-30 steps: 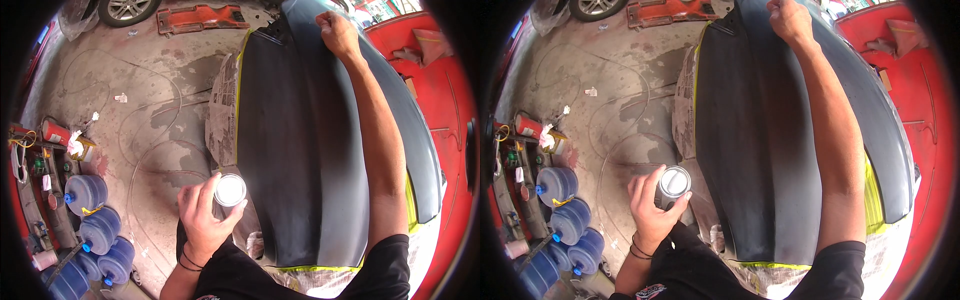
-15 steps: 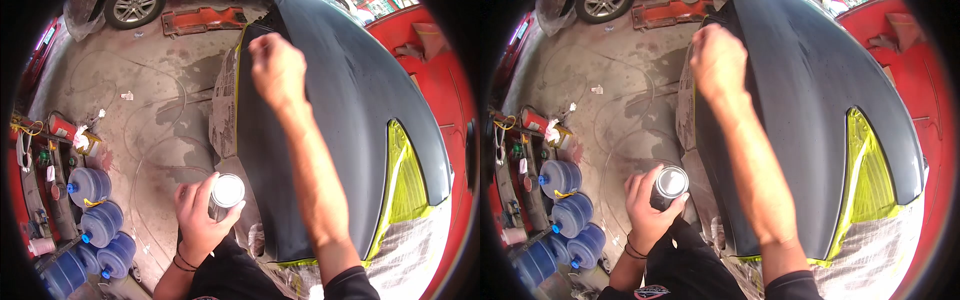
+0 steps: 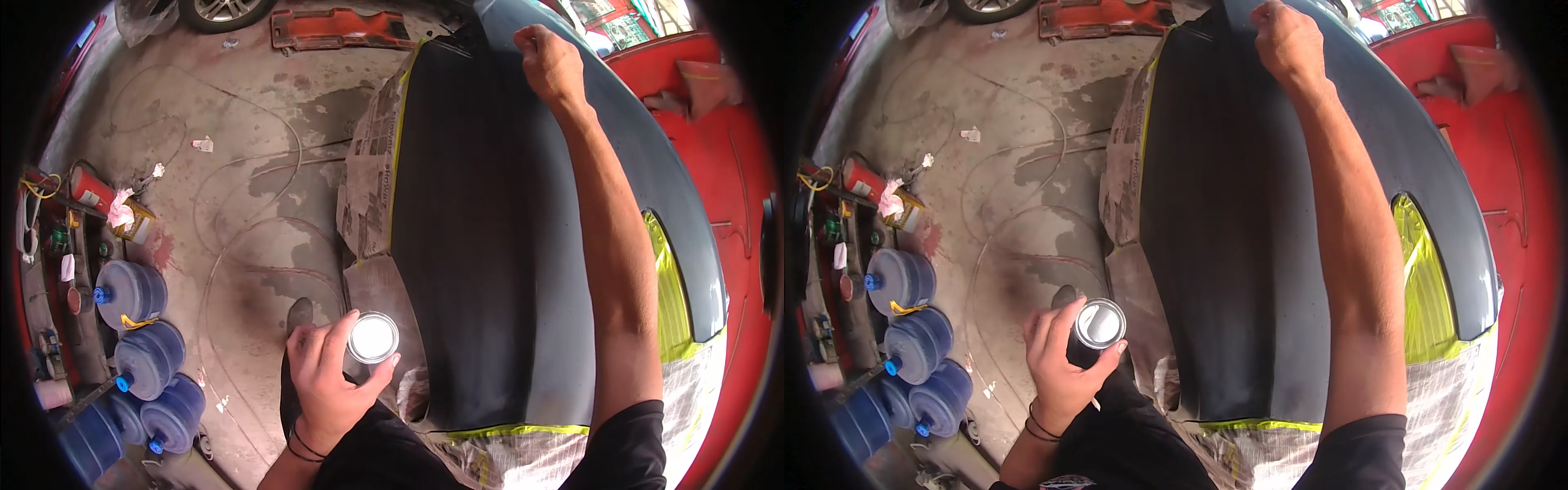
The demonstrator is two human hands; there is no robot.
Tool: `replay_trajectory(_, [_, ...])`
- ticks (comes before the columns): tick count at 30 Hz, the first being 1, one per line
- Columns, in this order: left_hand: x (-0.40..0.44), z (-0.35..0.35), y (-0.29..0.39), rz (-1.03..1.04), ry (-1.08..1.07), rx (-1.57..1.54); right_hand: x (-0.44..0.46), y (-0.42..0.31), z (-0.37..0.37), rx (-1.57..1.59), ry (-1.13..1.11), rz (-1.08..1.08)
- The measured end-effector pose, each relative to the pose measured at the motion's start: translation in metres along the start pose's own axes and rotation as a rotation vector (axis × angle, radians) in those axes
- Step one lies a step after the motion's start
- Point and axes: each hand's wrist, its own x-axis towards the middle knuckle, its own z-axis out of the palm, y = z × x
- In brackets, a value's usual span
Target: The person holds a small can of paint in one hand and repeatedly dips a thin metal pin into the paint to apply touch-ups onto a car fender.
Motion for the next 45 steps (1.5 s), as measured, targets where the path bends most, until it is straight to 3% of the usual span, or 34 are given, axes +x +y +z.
replay_trajectory(9, [0.016,-0.009,-0.003,0.013,0.015,-0.008,0.016,0.015,0.021,-0.045,-0.047,-0.098])
replay_trajectory(39, [0.022,-0.018,-0.004,0.017,-0.004,0.018,0.017,-0.002,0.019,-0.181,-0.074,-0.133])
replay_trajectory(45, [0.022,-0.022,-0.003,0.026,0.008,0.020,0.016,0.005,0.011,-0.046,-0.026,-0.099])
